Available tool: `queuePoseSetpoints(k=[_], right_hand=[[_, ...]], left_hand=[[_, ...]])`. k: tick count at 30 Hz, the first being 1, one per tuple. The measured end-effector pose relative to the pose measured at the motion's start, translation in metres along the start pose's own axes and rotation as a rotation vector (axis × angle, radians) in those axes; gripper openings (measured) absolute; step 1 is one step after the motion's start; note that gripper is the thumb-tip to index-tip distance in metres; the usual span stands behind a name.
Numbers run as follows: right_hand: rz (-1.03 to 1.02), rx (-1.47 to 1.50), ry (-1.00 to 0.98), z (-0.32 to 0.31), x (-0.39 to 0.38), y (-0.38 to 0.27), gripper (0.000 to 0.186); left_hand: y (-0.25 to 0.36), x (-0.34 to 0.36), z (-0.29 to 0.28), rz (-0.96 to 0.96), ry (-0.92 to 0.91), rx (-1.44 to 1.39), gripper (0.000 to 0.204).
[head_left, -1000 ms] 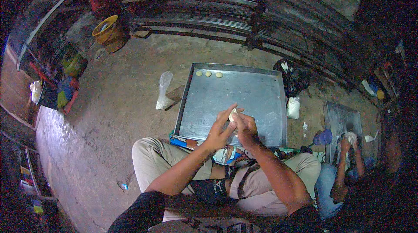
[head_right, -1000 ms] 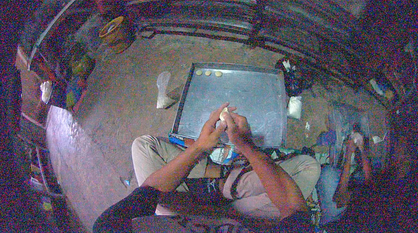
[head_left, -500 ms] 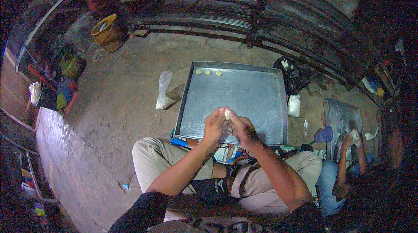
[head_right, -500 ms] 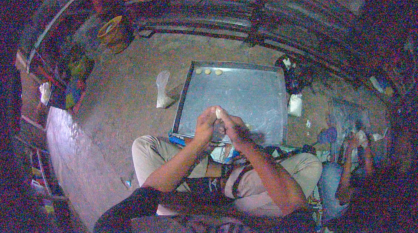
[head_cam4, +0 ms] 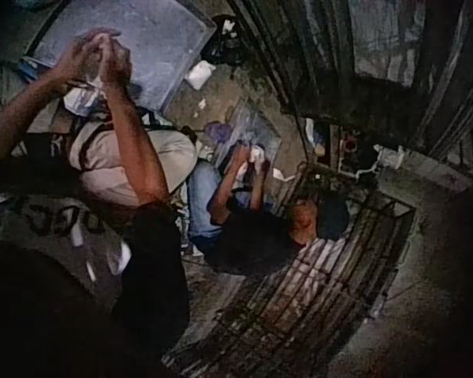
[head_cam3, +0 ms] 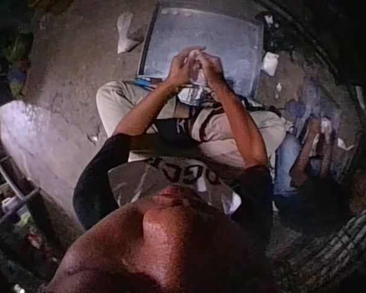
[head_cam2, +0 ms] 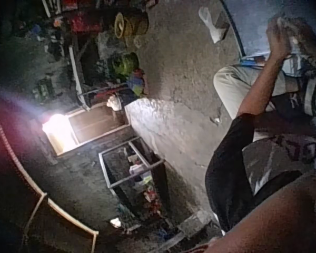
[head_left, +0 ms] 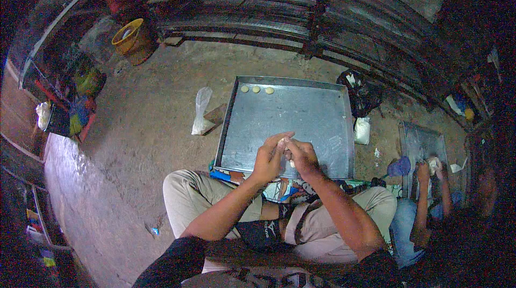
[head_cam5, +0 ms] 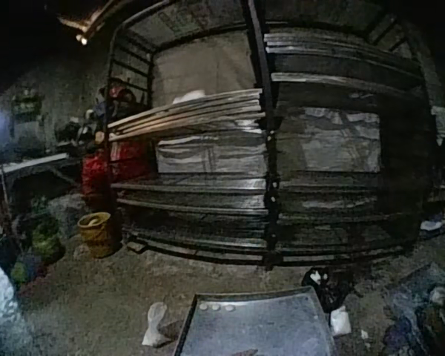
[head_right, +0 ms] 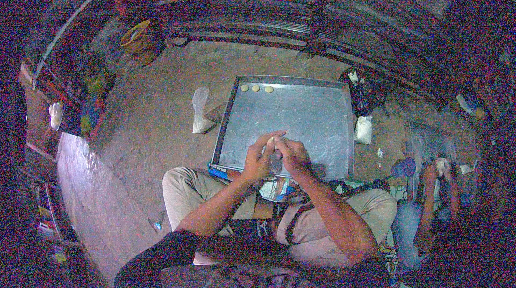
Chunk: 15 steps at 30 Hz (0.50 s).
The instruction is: The person takes small pieces of dough from a tray, rolls them between their palms to form spheres, and places them back onto the tray.
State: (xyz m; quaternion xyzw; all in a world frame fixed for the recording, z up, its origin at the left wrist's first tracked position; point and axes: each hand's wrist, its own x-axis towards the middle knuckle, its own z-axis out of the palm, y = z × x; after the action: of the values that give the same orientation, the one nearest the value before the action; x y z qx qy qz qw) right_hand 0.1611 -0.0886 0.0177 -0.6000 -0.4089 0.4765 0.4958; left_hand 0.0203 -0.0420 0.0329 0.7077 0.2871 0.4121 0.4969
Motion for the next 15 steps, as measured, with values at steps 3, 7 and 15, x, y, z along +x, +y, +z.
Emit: queuePoseSetpoints(k=[3,7,15], right_hand=[[0.065,0.11,-0.046,0.014,-0.011,-0.021,0.058],[0.104,0.105,-0.113,0.015,-0.011,-0.025,0.057],[0.083,0.268,-0.065,0.002,-0.007,-0.025,0.03]], left_hand=[[-0.027,0.002,-0.009,-0.177,-0.007,-0.269,0.04],[-0.032,0.006,-0.008,-0.368,0.036,-0.597,0.044],[-0.003,0.007,-0.012,-0.371,-0.228,-0.606,0.052]])
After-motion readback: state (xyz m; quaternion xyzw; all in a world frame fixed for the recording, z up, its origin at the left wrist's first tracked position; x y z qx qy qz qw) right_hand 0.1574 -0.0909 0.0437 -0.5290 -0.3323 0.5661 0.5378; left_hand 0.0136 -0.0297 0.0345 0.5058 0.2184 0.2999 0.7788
